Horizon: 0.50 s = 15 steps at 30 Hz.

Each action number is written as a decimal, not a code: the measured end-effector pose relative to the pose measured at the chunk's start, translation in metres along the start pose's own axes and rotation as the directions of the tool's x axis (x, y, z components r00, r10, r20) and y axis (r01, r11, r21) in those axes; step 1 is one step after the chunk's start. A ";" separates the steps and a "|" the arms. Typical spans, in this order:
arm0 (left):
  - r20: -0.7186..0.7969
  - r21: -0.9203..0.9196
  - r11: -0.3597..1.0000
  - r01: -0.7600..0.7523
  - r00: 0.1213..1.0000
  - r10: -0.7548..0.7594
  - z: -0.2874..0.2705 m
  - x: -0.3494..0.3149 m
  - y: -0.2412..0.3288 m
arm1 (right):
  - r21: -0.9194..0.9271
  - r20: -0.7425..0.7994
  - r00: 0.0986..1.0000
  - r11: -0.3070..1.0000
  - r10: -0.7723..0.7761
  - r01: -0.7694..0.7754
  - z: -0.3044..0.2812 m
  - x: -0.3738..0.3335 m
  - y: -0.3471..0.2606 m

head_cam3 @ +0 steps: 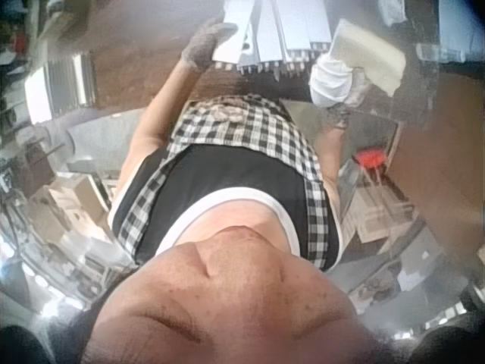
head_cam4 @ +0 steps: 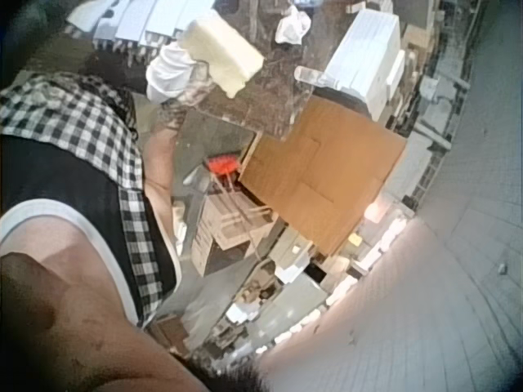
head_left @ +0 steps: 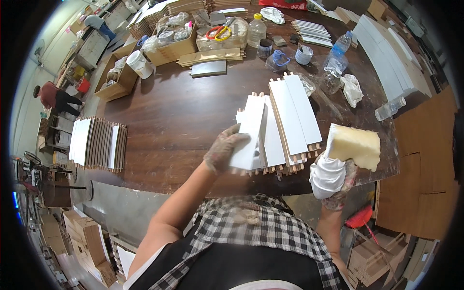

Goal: The person applies a liquid or finish to white wooden furniture components using a sponge and a cloth. They pick up individual pieces from a stack, wipe the surfaces with a saturated sponge, use a white cloth to smooth or remove excess, and then place the finished pieces into a separate stack on the workbench.

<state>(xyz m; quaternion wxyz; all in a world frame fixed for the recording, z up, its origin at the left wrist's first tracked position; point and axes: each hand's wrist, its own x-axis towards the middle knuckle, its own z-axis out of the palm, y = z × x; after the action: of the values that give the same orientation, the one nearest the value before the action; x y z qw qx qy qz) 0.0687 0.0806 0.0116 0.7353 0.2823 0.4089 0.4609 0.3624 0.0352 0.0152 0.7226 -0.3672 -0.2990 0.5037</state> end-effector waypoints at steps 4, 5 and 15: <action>0.129 -0.008 1.000 0.012 0.992 -0.011 0.001 -0.050 0.038 | 0.061 0.255 0.957 0.985 0.139 -0.159 0.028 -0.005 -0.005; 0.190 0.023 0.999 0.025 0.981 -0.029 0.002 -0.059 0.047 | -0.019 0.355 0.931 0.996 0.083 -0.082 0.027 -0.002 -0.001; 0.186 -0.352 0.935 -0.045 0.976 0.117 -0.004 -0.103 0.041 | -0.426 0.467 0.882 0.857 -0.067 0.291 0.088 -0.003 0.051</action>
<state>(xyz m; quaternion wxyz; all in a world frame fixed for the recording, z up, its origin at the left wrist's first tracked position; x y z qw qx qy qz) 0.0223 0.0043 0.0775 0.7917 0.2113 0.2323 0.5240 0.2648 0.0639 0.0206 0.5664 -0.3835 -0.6029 0.4106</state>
